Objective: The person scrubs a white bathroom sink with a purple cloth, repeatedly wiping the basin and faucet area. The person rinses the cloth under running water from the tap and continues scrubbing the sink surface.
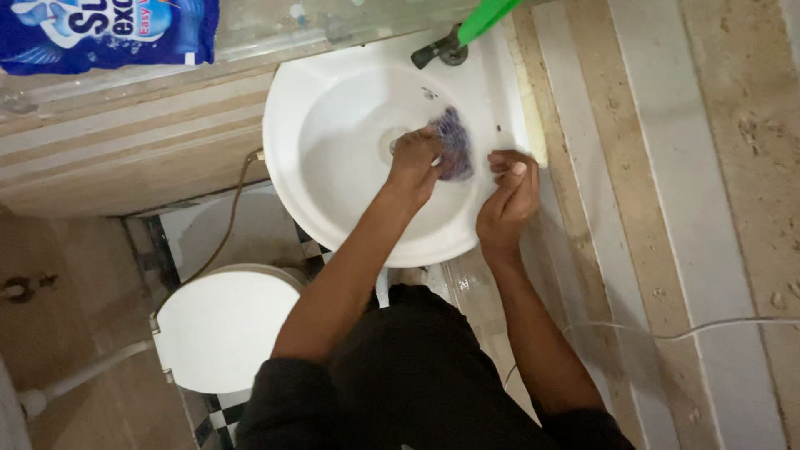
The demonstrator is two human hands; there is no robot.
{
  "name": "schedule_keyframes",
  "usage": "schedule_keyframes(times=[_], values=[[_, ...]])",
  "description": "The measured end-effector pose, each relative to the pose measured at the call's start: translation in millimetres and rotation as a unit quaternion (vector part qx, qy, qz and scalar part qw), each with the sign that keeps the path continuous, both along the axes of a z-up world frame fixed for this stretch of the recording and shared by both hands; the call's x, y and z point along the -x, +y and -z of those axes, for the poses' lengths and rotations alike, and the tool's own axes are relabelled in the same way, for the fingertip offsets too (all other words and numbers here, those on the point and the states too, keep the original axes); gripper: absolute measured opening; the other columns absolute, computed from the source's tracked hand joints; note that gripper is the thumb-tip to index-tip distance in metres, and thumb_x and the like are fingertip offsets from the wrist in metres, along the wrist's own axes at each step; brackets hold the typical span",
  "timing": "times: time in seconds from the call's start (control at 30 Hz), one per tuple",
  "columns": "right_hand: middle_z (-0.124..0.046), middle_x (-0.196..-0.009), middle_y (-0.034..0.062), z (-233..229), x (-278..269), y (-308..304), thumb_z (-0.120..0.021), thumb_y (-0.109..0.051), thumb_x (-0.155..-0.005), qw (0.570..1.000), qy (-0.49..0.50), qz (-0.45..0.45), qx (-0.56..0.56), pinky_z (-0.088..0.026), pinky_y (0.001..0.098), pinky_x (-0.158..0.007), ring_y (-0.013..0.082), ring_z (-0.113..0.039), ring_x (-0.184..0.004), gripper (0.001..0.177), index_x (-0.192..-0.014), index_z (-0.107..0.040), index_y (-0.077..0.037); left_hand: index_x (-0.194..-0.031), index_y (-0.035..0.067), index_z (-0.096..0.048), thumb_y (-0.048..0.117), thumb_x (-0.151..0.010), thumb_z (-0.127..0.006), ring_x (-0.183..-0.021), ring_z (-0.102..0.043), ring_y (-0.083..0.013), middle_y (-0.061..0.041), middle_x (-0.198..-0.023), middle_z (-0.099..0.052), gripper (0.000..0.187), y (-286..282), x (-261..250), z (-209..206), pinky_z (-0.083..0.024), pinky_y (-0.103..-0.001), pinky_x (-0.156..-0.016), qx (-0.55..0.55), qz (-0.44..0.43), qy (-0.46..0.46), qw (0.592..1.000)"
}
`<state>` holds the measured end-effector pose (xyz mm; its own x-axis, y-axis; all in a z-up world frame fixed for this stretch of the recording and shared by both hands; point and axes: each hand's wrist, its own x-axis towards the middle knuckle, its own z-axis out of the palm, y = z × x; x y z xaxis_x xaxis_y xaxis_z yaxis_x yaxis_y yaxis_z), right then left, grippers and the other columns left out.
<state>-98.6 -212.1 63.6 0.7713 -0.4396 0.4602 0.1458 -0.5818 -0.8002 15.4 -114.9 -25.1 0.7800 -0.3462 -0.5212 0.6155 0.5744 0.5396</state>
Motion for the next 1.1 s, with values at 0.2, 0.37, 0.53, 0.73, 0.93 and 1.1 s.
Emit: schedule_keyframes(times=[0.2,0.37,0.53,0.73,0.93,1.1], values=[[-0.064,-0.104,0.0141,-1,0,1,-0.028,-0.022,-0.119,1.000,0.018,0.008,0.007,-0.049,0.0369,-0.081,0.0232,-0.060,-0.092,0.045,-0.111,-0.063,0.005,-0.086,0.004,-0.049,-0.011,-0.085,-0.060,-0.077,-0.054,-0.0189,-0.005,-0.085,-0.051,0.019,-16,-10,17,-0.058,-0.040,-0.083,-0.006,-0.101,-0.079,0.992],[-0.064,-0.101,0.0139,-4,0,3,-0.028,-0.021,-0.118,1.000,0.021,0.017,0.007,-0.049,0.0368,-0.080,0.0233,-0.060,-0.089,0.045,-0.110,-0.064,0.005,-0.099,-0.006,-0.059,-0.006,-0.071,-0.062,-0.095,-0.057,-0.0410,-0.024,-0.101,-0.060,0.028,-24,4,63,-0.047,-0.050,-0.084,-0.552,-0.062,-0.454,0.697],[-0.064,-0.099,0.0128,-5,-1,3,-0.029,-0.021,-0.118,0.999,0.027,0.021,0.001,-0.048,0.0358,-0.079,0.0229,-0.059,-0.087,0.044,-0.109,-0.064,0.004,-0.101,-0.007,-0.060,-0.002,-0.069,-0.064,-0.104,-0.052,-0.0483,-0.030,-0.110,-0.057,0.033,-35,8,98,-0.042,-0.055,-0.091,-0.510,0.074,-0.511,0.688],[-0.064,-0.099,0.0127,-4,-1,3,-0.029,-0.021,-0.118,0.999,0.025,0.028,0.007,-0.047,0.0358,-0.078,0.0225,-0.059,-0.087,0.043,-0.109,-0.065,0.003,-0.107,-0.009,-0.056,0.002,-0.082,-0.062,-0.109,-0.057,-0.0449,-0.032,-0.116,-0.057,0.029,-29,-2,93,-0.046,-0.049,-0.096,-0.500,0.103,-0.387,0.768],[-0.065,-0.101,0.0124,-1,0,2,-0.030,-0.021,-0.118,0.999,0.021,0.022,0.013,-0.048,0.0357,-0.078,0.0221,-0.060,-0.089,0.043,-0.109,-0.065,0.003,-0.115,-0.018,-0.042,0.002,-0.075,-0.070,-0.101,-0.064,-0.0418,-0.030,-0.104,-0.060,0.053,-24,0,49,-0.054,-0.044,-0.085,-0.462,0.128,-0.281,0.831],[-0.065,-0.100,0.0114,1,0,1,-0.029,-0.022,-0.118,0.999,0.024,0.025,0.014,-0.048,0.0354,-0.077,0.0211,-0.059,-0.086,0.045,-0.109,-0.065,0.002,-0.102,-0.016,-0.055,-0.011,-0.088,-0.045,-0.095,-0.068,-0.0339,-0.022,-0.103,-0.064,0.018,-1,-17,4,-0.065,-0.040,-0.086,-0.034,0.040,-0.028,0.998]])
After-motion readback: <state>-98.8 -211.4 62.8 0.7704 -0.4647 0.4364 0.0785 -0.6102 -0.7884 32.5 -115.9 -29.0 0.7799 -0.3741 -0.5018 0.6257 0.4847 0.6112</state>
